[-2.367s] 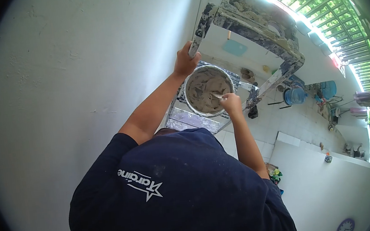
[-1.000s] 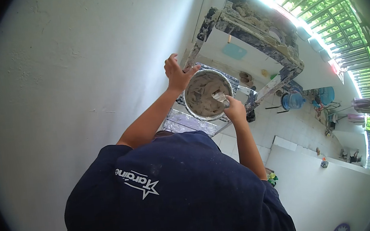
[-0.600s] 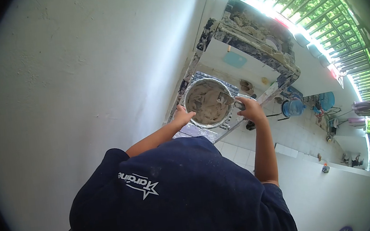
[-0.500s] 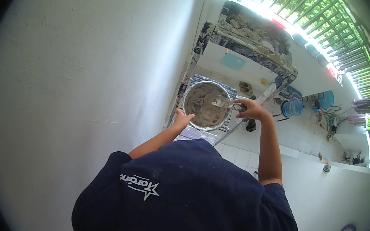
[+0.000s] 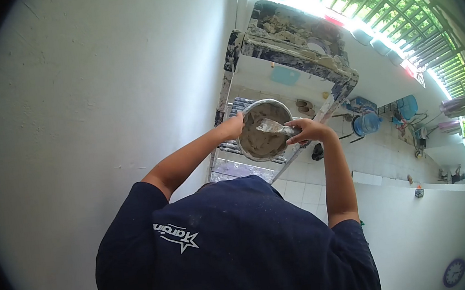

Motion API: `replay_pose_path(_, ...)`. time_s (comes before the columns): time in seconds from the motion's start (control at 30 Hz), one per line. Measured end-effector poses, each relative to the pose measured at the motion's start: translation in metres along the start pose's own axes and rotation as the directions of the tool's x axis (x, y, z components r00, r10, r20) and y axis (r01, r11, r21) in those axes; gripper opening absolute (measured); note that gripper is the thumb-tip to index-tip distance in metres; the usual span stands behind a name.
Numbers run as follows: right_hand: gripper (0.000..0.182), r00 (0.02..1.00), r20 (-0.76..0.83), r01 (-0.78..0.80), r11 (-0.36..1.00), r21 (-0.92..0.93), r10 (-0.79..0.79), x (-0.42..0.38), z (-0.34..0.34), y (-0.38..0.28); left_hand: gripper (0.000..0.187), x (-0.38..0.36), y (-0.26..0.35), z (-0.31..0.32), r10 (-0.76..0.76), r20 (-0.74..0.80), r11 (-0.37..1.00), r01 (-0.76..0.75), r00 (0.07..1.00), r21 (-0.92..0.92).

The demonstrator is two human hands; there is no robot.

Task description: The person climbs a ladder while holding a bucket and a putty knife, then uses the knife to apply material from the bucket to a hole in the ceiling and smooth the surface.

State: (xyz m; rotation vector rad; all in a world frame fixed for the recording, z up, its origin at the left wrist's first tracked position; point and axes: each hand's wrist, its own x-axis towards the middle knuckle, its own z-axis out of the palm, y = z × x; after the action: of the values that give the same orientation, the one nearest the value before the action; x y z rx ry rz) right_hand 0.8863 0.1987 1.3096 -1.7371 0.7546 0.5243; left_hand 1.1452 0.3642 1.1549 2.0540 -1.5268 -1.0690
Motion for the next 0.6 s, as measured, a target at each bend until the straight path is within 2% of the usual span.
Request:
replay_pose_path(0.1,0.075,1.000,-0.007,-0.003,1.000,-0.007,0.003,0.000,0.001,-0.003,0.032,0.021,0.008,-0.022,0.172,0.157,0.975,-0.191,0.972,0.112)
replay_pose_path(0.17,0.074,1.000,-0.014,0.004,1.000,0.019,-0.004,0.002,0.002,-0.001,0.031,0.024,0.009,-0.024,0.197,0.127,0.975,-0.207,0.972,0.079)
replay_pose_path(0.27,0.071,0.973,-0.229,-0.002,0.999,-0.047,-0.008,-0.002,0.019,-0.002,0.029,0.019,0.015,-0.025,0.226,0.113,0.971,-0.233,0.968,0.053)
replay_pose_path(0.37,0.069,0.893,-0.411,0.080,0.963,-0.259,-0.185,0.007,0.040,0.022,0.029,0.004,0.023,-0.036,0.254,0.143,0.962,-0.266,0.957,0.068)
replay_pose_path(0.4,0.067,0.909,-0.405,0.024,0.981,-0.192,-0.102,0.005,0.047,0.024,0.030,0.004,0.020,-0.036,0.261,0.149,0.960,-0.272,0.954,0.064)
replay_pose_path(0.53,0.063,0.887,-0.443,-0.087,0.897,-0.434,-0.128,-0.010,0.070,0.028,0.031,0.011,0.011,-0.031,0.269,0.161,0.956,-0.283,0.950,0.072)
replay_pose_path(0.6,0.062,0.858,-0.474,0.023,0.937,-0.350,-0.198,-0.019,0.074,0.034,0.031,0.011,0.012,-0.031,0.258,0.154,0.960,-0.271,0.954,0.070)
